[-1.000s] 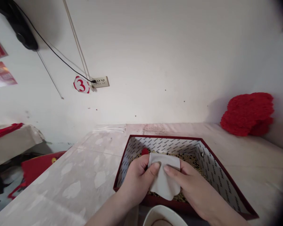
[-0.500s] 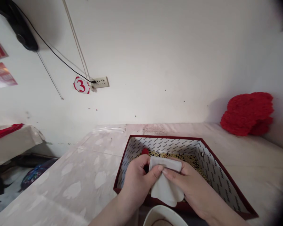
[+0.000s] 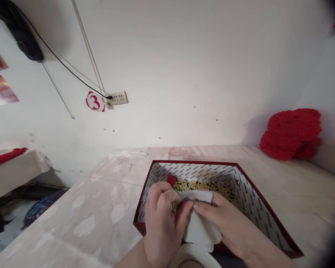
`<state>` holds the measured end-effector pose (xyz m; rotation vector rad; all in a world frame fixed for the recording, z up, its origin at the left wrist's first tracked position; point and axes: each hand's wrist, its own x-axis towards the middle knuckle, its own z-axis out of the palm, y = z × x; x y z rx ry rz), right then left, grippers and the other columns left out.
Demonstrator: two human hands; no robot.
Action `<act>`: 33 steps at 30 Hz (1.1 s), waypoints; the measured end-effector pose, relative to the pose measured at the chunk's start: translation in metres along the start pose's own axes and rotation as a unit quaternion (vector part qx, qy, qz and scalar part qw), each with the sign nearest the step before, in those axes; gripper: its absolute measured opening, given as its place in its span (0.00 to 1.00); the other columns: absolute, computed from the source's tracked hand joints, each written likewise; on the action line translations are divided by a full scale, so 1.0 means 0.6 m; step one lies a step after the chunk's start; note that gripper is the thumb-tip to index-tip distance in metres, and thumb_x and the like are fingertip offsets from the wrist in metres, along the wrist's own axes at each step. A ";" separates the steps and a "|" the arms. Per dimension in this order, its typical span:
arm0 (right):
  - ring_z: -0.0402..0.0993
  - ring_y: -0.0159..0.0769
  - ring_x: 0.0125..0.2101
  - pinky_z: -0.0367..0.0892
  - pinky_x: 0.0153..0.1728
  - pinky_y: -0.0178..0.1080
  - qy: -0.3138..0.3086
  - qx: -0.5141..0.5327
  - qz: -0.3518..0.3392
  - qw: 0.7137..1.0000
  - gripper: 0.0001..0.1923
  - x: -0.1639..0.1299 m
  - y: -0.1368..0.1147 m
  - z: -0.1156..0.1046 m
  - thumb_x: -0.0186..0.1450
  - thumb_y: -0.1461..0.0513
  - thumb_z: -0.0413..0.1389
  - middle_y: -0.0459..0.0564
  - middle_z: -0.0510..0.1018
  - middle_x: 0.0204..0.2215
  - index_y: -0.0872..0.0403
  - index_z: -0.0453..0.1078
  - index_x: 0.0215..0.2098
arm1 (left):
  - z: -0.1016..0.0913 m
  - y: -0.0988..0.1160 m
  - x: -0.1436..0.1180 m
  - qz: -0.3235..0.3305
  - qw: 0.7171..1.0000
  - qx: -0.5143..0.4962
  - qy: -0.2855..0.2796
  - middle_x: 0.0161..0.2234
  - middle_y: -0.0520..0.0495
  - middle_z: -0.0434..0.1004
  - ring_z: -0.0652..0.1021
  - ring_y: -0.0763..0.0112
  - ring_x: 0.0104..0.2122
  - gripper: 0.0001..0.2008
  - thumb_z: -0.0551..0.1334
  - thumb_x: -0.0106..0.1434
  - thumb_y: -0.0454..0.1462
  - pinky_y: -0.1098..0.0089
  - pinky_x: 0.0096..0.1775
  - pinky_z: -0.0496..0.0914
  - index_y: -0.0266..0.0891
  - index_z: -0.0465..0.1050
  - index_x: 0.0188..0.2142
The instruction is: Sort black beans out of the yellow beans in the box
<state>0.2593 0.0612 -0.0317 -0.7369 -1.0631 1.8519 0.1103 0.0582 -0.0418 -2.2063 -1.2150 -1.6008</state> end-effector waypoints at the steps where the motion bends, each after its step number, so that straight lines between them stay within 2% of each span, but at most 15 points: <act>1: 0.72 0.34 0.28 0.63 0.31 0.36 0.000 0.003 0.002 1.000 0.13 0.000 -0.001 0.001 0.58 0.60 0.59 0.46 0.79 0.26 0.54 0.75 0.41 | -0.001 0.001 0.000 0.000 1.000 0.007 -0.006 0.35 0.48 0.63 0.68 0.67 0.37 0.09 0.61 0.58 0.30 0.65 0.38 0.65 0.40 0.61 0.33; 5: 0.71 0.32 0.27 0.62 0.29 0.34 0.013 0.007 -0.007 1.000 0.13 0.002 -0.001 0.000 0.58 0.62 0.59 0.46 0.79 0.25 0.54 0.75 0.41 | -0.002 0.002 0.004 -0.018 0.998 -0.013 -0.067 0.31 0.49 0.66 0.70 0.68 0.33 0.04 0.62 0.59 0.32 0.66 0.36 0.66 0.40 0.67 0.30; 8: 0.71 0.32 0.25 0.62 0.28 0.34 0.026 0.020 -0.001 0.999 0.11 0.004 0.001 -0.003 0.57 0.63 0.58 0.46 0.78 0.23 0.55 0.76 0.39 | -0.001 0.001 0.006 -0.018 0.997 -0.017 -0.079 0.30 0.48 0.68 0.71 0.68 0.32 0.02 0.62 0.59 0.33 0.65 0.36 0.66 0.39 0.70 0.30; 13: 0.72 0.31 0.26 0.64 0.29 0.34 0.067 0.052 0.003 0.996 0.07 0.005 0.000 -0.008 0.56 0.64 0.59 0.45 0.78 0.23 0.54 0.76 0.33 | 0.000 0.003 0.009 0.033 0.994 0.009 -0.107 0.29 0.47 0.70 0.70 0.68 0.32 0.02 0.61 0.60 0.31 0.65 0.35 0.67 0.37 0.71 0.32; 17: 0.70 0.30 0.22 0.64 0.27 0.34 0.084 0.052 0.004 0.995 0.07 0.007 -0.001 -0.012 0.56 0.63 0.59 0.43 0.77 0.21 0.54 0.76 0.34 | -0.003 0.004 0.013 0.071 0.987 0.009 -0.141 0.29 0.48 0.71 0.70 0.69 0.31 0.04 0.59 0.61 0.29 0.67 0.35 0.67 0.37 0.71 0.34; 20: 0.69 0.30 0.23 0.63 0.27 0.34 0.090 0.025 0.002 0.996 0.08 0.008 0.002 -0.015 0.55 0.63 0.59 0.43 0.76 0.21 0.54 0.76 0.34 | -0.004 0.000 0.016 0.074 0.987 0.005 -0.140 0.30 0.48 0.72 0.71 0.69 0.31 0.04 0.59 0.61 0.30 0.66 0.36 0.67 0.38 0.71 0.34; 25: 0.69 0.32 0.27 0.63 0.32 0.36 0.062 -0.022 -0.019 0.998 0.10 0.009 0.009 -0.018 0.58 0.63 0.57 0.44 0.77 0.23 0.54 0.75 0.38 | -0.006 -0.002 0.019 0.019 0.991 0.009 -0.131 0.31 0.49 0.72 0.71 0.67 0.34 0.05 0.58 0.61 0.30 0.64 0.38 0.66 0.40 0.70 0.32; 29: 0.69 0.34 0.30 0.62 0.34 0.37 0.030 -0.043 -0.031 0.998 0.11 0.008 0.009 -0.016 0.60 0.62 0.55 0.45 0.77 0.27 0.52 0.74 0.41 | -0.008 0.006 0.020 0.047 0.989 0.018 -0.139 0.30 0.49 0.72 0.70 0.67 0.33 0.05 0.58 0.61 0.30 0.63 0.37 0.65 0.40 0.71 0.32; 33: 0.69 0.36 0.32 0.62 0.37 0.39 0.069 -0.123 -0.040 0.989 0.12 0.004 0.008 -0.013 0.61 0.60 0.53 0.44 0.76 0.29 0.51 0.73 0.42 | -0.009 0.006 0.022 0.032 0.989 0.055 -0.130 0.29 0.49 0.72 0.70 0.66 0.32 0.06 0.58 0.62 0.31 0.63 0.36 0.64 0.41 0.72 0.29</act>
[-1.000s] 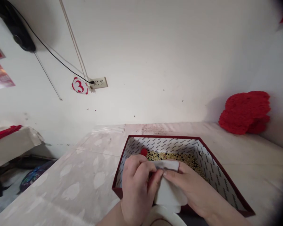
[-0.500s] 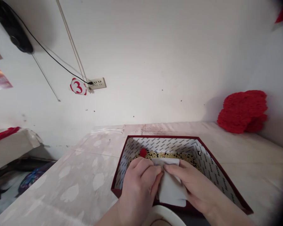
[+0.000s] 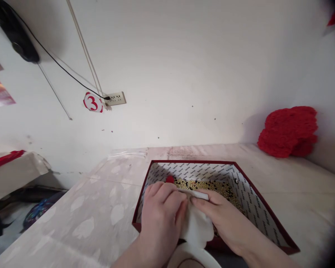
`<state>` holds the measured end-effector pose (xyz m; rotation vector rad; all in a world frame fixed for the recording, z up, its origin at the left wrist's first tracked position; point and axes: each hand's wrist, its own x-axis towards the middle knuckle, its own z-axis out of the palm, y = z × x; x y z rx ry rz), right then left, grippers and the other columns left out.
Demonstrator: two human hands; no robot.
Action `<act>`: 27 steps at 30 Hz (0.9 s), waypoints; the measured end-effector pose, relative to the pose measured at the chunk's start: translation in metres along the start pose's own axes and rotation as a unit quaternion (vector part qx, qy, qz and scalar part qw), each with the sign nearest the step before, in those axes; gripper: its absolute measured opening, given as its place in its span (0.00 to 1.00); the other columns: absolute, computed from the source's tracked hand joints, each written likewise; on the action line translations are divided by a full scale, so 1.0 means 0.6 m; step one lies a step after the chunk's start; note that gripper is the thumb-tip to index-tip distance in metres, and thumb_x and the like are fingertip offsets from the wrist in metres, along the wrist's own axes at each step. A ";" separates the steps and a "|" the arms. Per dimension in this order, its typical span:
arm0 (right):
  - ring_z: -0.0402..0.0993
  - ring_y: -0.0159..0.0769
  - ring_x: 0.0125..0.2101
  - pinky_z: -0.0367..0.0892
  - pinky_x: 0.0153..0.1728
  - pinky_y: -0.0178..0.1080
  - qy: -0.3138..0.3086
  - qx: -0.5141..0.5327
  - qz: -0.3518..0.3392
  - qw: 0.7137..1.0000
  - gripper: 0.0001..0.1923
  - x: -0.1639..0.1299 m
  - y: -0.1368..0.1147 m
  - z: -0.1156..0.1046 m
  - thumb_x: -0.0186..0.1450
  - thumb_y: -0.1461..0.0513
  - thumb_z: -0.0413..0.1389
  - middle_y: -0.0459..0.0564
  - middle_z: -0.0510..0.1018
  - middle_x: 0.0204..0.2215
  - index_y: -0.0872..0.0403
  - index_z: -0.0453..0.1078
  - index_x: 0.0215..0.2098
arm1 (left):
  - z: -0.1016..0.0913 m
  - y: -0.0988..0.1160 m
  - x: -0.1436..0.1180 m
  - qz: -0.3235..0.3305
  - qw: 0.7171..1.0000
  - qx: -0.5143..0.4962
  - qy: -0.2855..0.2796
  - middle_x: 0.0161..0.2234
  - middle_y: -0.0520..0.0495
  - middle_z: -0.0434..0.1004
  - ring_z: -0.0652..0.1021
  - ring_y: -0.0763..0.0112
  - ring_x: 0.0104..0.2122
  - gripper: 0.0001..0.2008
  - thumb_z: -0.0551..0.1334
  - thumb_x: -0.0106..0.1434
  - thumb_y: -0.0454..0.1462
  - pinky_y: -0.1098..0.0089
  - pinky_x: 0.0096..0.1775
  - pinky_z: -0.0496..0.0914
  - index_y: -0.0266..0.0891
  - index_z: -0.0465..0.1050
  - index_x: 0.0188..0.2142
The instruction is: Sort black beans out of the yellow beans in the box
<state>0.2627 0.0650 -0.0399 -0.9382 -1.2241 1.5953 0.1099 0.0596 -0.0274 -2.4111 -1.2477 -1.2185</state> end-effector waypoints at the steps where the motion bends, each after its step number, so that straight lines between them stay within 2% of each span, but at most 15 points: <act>1: 0.68 0.36 0.33 0.62 0.38 0.40 0.011 -0.030 -0.002 1.000 0.12 -0.001 -0.001 0.001 0.62 0.60 0.52 0.44 0.76 0.28 0.52 0.73 0.41 | 0.000 -0.001 0.000 -0.005 1.000 0.004 0.002 0.29 0.49 0.72 0.70 0.66 0.32 0.06 0.58 0.62 0.31 0.63 0.36 0.64 0.41 0.71 0.29; 4: 0.67 0.37 0.33 0.61 0.37 0.39 0.013 -0.097 -0.012 0.995 0.11 -0.001 -0.003 0.003 0.63 0.60 0.50 0.43 0.74 0.27 0.52 0.73 0.38 | -0.001 -0.002 0.000 0.005 1.000 0.006 0.001 0.29 0.50 0.72 0.69 0.67 0.31 0.07 0.58 0.62 0.31 0.63 0.36 0.64 0.40 0.71 0.28; 10: 0.60 0.32 0.26 0.61 0.35 0.38 -0.006 -0.135 -0.035 0.990 0.09 0.003 -0.002 0.004 0.63 0.59 0.48 0.41 0.68 0.23 0.52 0.68 0.30 | 0.002 -0.003 0.001 -0.001 1.000 0.016 0.009 0.28 0.50 0.72 0.69 0.68 0.31 0.07 0.59 0.61 0.31 0.64 0.35 0.64 0.40 0.72 0.28; 12: 0.61 0.32 0.27 0.61 0.35 0.38 -0.010 -0.150 -0.041 0.988 0.09 0.003 -0.001 0.004 0.63 0.61 0.48 0.41 0.68 0.23 0.52 0.67 0.28 | 0.003 -0.003 0.001 0.001 1.000 0.017 0.010 0.28 0.50 0.72 0.69 0.68 0.31 0.07 0.58 0.61 0.31 0.64 0.35 0.64 0.40 0.72 0.28; 17: 0.63 0.34 0.29 0.61 0.34 0.37 -0.020 -0.174 -0.050 0.983 0.08 0.000 -0.002 0.003 0.63 0.61 0.47 0.42 0.70 0.25 0.52 0.68 0.33 | 0.003 -0.007 0.001 0.004 0.999 0.032 0.009 0.28 0.51 0.72 0.70 0.68 0.31 0.07 0.58 0.62 0.32 0.64 0.36 0.63 0.40 0.71 0.28; 20: 0.63 0.34 0.29 0.61 0.33 0.37 -0.020 -0.184 -0.043 0.982 0.08 0.000 -0.003 0.003 0.63 0.60 0.48 0.43 0.69 0.24 0.52 0.68 0.31 | 0.002 -0.010 0.001 -0.011 0.999 0.043 0.013 0.28 0.50 0.72 0.70 0.68 0.31 0.07 0.58 0.62 0.32 0.63 0.36 0.63 0.40 0.71 0.28; 27: 0.64 0.35 0.30 0.61 0.33 0.37 -0.019 -0.199 -0.049 0.979 0.09 0.001 -0.003 0.001 0.63 0.61 0.47 0.43 0.69 0.24 0.52 0.67 0.29 | 0.004 -0.005 0.000 0.001 1.000 0.029 0.008 0.29 0.51 0.73 0.70 0.68 0.31 0.07 0.58 0.62 0.31 0.64 0.36 0.64 0.40 0.71 0.28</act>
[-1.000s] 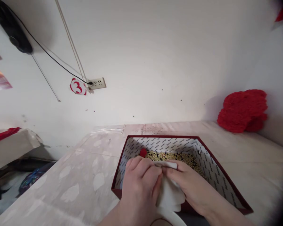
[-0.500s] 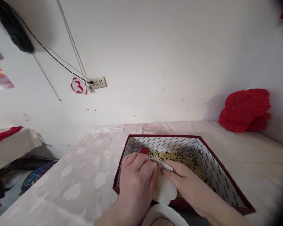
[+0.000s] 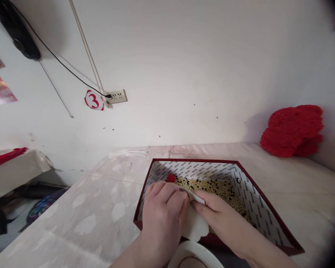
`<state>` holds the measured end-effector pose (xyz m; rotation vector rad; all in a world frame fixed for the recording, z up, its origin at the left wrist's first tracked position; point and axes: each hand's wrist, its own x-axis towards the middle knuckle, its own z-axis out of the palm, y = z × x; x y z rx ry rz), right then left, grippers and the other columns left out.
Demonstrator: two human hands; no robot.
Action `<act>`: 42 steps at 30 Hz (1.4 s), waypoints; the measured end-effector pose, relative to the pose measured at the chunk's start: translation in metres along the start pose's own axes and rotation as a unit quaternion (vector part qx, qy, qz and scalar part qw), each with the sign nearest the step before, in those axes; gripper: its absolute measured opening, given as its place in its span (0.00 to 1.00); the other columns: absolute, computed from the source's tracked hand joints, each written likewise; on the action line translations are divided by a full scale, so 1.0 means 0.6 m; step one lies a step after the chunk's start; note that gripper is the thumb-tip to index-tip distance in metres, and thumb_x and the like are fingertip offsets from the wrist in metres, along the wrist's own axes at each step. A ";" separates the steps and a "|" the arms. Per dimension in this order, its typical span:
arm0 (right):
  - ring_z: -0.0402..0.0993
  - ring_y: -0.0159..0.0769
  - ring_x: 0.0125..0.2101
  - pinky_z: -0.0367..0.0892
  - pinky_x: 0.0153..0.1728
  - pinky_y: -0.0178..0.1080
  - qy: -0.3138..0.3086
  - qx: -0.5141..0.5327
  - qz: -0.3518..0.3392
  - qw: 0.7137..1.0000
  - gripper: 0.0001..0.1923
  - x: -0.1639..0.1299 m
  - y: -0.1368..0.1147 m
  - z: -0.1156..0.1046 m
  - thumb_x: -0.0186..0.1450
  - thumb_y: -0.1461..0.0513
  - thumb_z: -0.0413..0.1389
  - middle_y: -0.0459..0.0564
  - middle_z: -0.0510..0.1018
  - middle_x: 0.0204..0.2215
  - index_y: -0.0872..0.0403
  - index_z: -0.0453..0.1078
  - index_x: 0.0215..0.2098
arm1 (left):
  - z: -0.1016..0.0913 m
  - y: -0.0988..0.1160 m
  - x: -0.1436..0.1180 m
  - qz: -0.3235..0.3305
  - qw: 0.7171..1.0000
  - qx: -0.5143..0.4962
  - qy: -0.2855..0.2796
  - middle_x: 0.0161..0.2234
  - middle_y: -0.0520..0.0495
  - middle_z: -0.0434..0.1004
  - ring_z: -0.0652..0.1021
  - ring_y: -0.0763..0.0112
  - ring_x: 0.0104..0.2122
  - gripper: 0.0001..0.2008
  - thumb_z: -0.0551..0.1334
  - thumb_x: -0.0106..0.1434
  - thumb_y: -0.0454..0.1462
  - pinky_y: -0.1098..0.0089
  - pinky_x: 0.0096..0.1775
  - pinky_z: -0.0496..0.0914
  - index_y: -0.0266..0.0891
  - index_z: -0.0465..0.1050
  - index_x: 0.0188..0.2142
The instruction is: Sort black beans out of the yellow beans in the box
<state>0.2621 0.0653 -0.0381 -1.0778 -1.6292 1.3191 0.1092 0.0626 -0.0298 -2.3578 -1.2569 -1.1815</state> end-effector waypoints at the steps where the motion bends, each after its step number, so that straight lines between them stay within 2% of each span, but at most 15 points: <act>1: 0.65 0.35 0.30 0.61 0.33 0.37 -0.004 0.001 0.005 1.000 0.09 0.000 0.000 0.000 0.63 0.60 0.47 0.43 0.69 0.25 0.52 0.67 0.30 | 0.000 0.000 0.001 -0.005 1.000 0.002 0.004 0.29 0.51 0.72 0.70 0.68 0.31 0.06 0.58 0.62 0.31 0.64 0.36 0.64 0.40 0.71 0.29; 9: 0.65 0.35 0.33 0.61 0.38 0.39 0.000 0.027 -0.004 1.000 0.08 0.001 -0.002 0.001 0.63 0.63 0.47 0.42 0.71 0.28 0.51 0.69 0.34 | 0.000 0.007 0.000 0.004 1.000 -0.003 0.005 0.28 0.50 0.73 0.70 0.68 0.31 0.08 0.57 0.62 0.30 0.64 0.35 0.64 0.39 0.71 0.27; 15: 0.64 0.35 0.31 0.61 0.34 0.38 -0.005 0.028 0.004 1.000 0.08 -0.003 -0.002 0.000 0.62 0.64 0.47 0.42 0.68 0.25 0.52 0.67 0.29 | -0.001 0.005 -0.003 0.003 1.000 -0.002 0.011 0.28 0.50 0.73 0.70 0.68 0.31 0.07 0.58 0.62 0.30 0.63 0.36 0.64 0.40 0.71 0.29; 21: 0.64 0.35 0.31 0.60 0.33 0.38 -0.020 0.054 0.015 0.998 0.10 -0.003 -0.005 -0.001 0.63 0.61 0.47 0.42 0.69 0.26 0.51 0.70 0.36 | 0.000 0.001 -0.001 -0.005 1.000 0.010 0.019 0.29 0.50 0.73 0.71 0.68 0.31 0.06 0.58 0.62 0.30 0.64 0.36 0.65 0.40 0.71 0.30; 26: 0.62 0.34 0.28 0.59 0.32 0.38 0.009 0.051 0.024 0.998 0.10 0.000 -0.013 0.003 0.61 0.64 0.47 0.43 0.68 0.23 0.54 0.70 0.32 | 0.003 0.005 -0.004 0.008 1.000 0.013 0.022 0.28 0.50 0.73 0.71 0.68 0.31 0.06 0.58 0.62 0.30 0.64 0.36 0.65 0.39 0.71 0.30; 32: 0.64 0.35 0.30 0.59 0.32 0.37 -0.012 0.119 0.021 0.993 0.14 0.000 -0.016 0.001 0.61 0.64 0.48 0.43 0.72 0.25 0.52 0.71 0.43 | 0.004 0.014 -0.005 0.025 0.999 0.022 0.039 0.29 0.50 0.74 0.71 0.68 0.31 0.04 0.59 0.62 0.31 0.64 0.36 0.66 0.40 0.72 0.33; 42: 0.65 0.34 0.30 0.61 0.39 0.38 -0.018 0.154 0.029 0.988 0.13 -0.002 -0.004 -0.002 0.62 0.62 0.50 0.43 0.74 0.27 0.52 0.72 0.44 | 0.003 -0.001 -0.001 -0.043 0.996 -0.078 0.007 0.31 0.50 0.73 0.73 0.68 0.33 0.06 0.59 0.60 0.30 0.65 0.37 0.68 0.41 0.72 0.30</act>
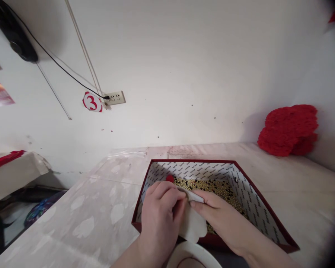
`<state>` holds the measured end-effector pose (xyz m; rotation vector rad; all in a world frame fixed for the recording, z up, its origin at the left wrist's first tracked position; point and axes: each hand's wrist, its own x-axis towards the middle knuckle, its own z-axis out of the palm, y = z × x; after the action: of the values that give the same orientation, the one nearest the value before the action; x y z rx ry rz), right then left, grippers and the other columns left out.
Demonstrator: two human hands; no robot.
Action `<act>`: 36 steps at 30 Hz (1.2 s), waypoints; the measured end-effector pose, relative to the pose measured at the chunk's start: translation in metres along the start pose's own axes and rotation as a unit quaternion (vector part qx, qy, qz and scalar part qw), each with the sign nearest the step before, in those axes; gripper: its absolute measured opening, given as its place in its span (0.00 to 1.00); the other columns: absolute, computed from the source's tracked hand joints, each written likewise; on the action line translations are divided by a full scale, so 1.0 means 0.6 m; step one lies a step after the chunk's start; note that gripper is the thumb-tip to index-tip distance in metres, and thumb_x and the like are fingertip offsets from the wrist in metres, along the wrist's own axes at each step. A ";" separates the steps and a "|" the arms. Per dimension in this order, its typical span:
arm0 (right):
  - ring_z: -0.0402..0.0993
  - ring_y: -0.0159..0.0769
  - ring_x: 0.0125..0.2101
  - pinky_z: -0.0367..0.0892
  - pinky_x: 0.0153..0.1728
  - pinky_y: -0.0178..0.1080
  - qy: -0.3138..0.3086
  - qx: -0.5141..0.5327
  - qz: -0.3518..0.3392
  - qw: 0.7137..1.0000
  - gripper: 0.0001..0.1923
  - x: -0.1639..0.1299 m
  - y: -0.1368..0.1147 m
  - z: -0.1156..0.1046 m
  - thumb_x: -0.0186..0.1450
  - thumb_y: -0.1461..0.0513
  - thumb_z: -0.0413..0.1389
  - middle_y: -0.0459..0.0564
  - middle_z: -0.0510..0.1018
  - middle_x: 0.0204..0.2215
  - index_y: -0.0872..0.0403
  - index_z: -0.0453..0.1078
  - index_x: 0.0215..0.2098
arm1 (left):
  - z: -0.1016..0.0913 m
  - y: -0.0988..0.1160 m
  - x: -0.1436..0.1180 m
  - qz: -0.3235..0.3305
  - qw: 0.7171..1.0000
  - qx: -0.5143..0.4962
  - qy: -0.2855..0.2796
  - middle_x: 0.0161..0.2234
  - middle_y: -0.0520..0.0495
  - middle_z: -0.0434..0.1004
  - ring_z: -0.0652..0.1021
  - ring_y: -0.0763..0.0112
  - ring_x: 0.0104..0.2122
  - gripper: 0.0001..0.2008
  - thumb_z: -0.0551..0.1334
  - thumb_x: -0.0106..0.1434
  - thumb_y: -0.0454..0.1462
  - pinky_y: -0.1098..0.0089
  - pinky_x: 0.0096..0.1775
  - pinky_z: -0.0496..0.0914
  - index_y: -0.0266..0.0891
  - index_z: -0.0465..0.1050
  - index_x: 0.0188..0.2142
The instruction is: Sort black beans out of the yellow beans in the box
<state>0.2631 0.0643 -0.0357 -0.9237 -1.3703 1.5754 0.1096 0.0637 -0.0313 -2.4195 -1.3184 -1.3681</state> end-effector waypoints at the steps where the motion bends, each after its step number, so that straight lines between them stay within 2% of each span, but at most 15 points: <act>1: 0.65 0.34 0.30 0.61 0.38 0.38 -0.002 0.000 0.002 1.000 0.13 0.001 0.001 0.000 0.62 0.62 0.50 0.43 0.74 0.27 0.52 0.72 0.44 | 0.000 -0.001 0.000 -0.005 1.000 -0.008 -0.001 0.31 0.50 0.72 0.72 0.68 0.33 0.06 0.59 0.59 0.30 0.65 0.36 0.68 0.41 0.71 0.29; 10: 0.66 0.35 0.31 0.61 0.36 0.38 -0.002 -0.017 0.006 1.000 0.12 0.000 -0.002 0.000 0.62 0.61 0.50 0.43 0.72 0.25 0.52 0.72 0.41 | 0.000 -0.004 0.002 -0.024 0.999 -0.026 -0.006 0.30 0.48 0.72 0.72 0.67 0.32 0.05 0.59 0.59 0.30 0.64 0.36 0.68 0.40 0.70 0.29; 16: 0.65 0.33 0.28 0.61 0.39 0.39 -0.002 -0.001 0.008 1.000 0.11 0.000 -0.006 0.002 0.62 0.61 0.51 0.42 0.73 0.25 0.53 0.73 0.40 | 0.000 0.005 -0.002 0.033 0.998 0.052 0.024 0.28 0.49 0.73 0.72 0.68 0.31 0.07 0.59 0.60 0.30 0.64 0.36 0.66 0.40 0.72 0.28; 20: 0.66 0.33 0.28 0.61 0.37 0.38 -0.013 0.004 -0.005 1.000 0.13 0.001 -0.006 0.001 0.61 0.64 0.48 0.43 0.74 0.26 0.53 0.73 0.40 | 0.002 0.011 -0.002 0.063 0.993 0.086 0.044 0.28 0.50 0.74 0.71 0.68 0.31 0.07 0.59 0.61 0.30 0.64 0.36 0.65 0.41 0.73 0.29; 24: 0.67 0.35 0.31 0.60 0.33 0.37 -0.014 0.002 -0.010 1.000 0.13 0.000 -0.005 0.001 0.61 0.65 0.48 0.43 0.75 0.27 0.53 0.73 0.39 | 0.001 0.013 -0.003 0.070 0.992 0.089 0.051 0.29 0.51 0.75 0.71 0.68 0.31 0.06 0.59 0.60 0.30 0.63 0.37 0.65 0.41 0.73 0.31; 29: 0.64 0.33 0.27 0.58 0.29 0.36 -0.006 0.004 -0.003 1.000 0.13 0.000 -0.004 0.001 0.61 0.65 0.48 0.43 0.74 0.26 0.53 0.73 0.39 | 0.002 0.012 -0.003 0.066 0.994 0.079 0.043 0.30 0.50 0.75 0.71 0.68 0.32 0.05 0.60 0.60 0.29 0.63 0.38 0.65 0.40 0.72 0.32; 36: 0.61 0.30 0.23 0.61 0.41 0.40 -0.005 0.022 0.000 1.000 0.10 0.001 -0.006 0.001 0.61 0.64 0.49 0.41 0.70 0.22 0.54 0.73 0.36 | 0.004 0.007 -0.005 0.045 0.997 0.048 0.037 0.31 0.50 0.74 0.71 0.67 0.33 0.06 0.59 0.60 0.29 0.63 0.38 0.65 0.41 0.71 0.31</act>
<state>0.2631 0.0648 -0.0321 -0.8892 -1.3371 1.6057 0.1137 0.0602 -0.0333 -2.3123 -1.2131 -1.3280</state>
